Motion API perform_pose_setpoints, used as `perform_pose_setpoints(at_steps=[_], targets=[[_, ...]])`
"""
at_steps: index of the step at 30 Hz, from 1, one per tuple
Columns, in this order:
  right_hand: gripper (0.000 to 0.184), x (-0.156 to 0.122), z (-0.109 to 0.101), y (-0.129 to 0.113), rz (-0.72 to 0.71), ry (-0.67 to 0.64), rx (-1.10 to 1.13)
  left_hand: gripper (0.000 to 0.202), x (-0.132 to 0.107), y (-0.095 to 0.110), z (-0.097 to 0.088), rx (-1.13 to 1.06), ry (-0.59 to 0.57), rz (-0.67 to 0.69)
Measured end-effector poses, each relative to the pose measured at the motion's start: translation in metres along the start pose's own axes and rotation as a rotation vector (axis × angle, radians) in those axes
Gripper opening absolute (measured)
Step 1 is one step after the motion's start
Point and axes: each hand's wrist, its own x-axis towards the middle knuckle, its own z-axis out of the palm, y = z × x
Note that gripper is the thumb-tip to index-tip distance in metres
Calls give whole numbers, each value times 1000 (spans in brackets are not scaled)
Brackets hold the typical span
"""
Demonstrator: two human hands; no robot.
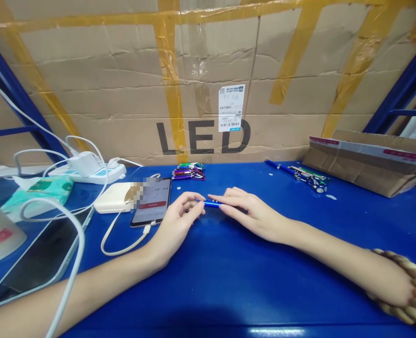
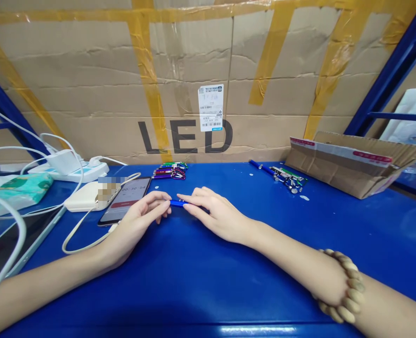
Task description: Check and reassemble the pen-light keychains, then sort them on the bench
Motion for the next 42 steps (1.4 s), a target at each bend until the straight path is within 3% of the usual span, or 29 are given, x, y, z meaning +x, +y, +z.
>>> perform_pose_setpoints(at_steps=[5,10,12,22,31,38,42], targets=[[32,1,-1,0,-70,66,-4,12,-1,3,0,31,-19,20],[47,3,3,-5,175,-88,144,9,-2,0,-2,61,-21,50],[46,3,5,-8,205,-125,172,10,-2,-2,-2,64,-32,51],[31,4,4,-23,45,-31,-127,10,-3,-5,0,79,-72,158],[28,3,11,-29,221,-103,542,10,-12,0,2,153,-64,267],[24,2,7,-28,256,-143,462,7,-12,-1,-3,-122,-15,267],[26,2,5,-30,171,-177,292,13,-11,-1,-5,-183,-11,217]])
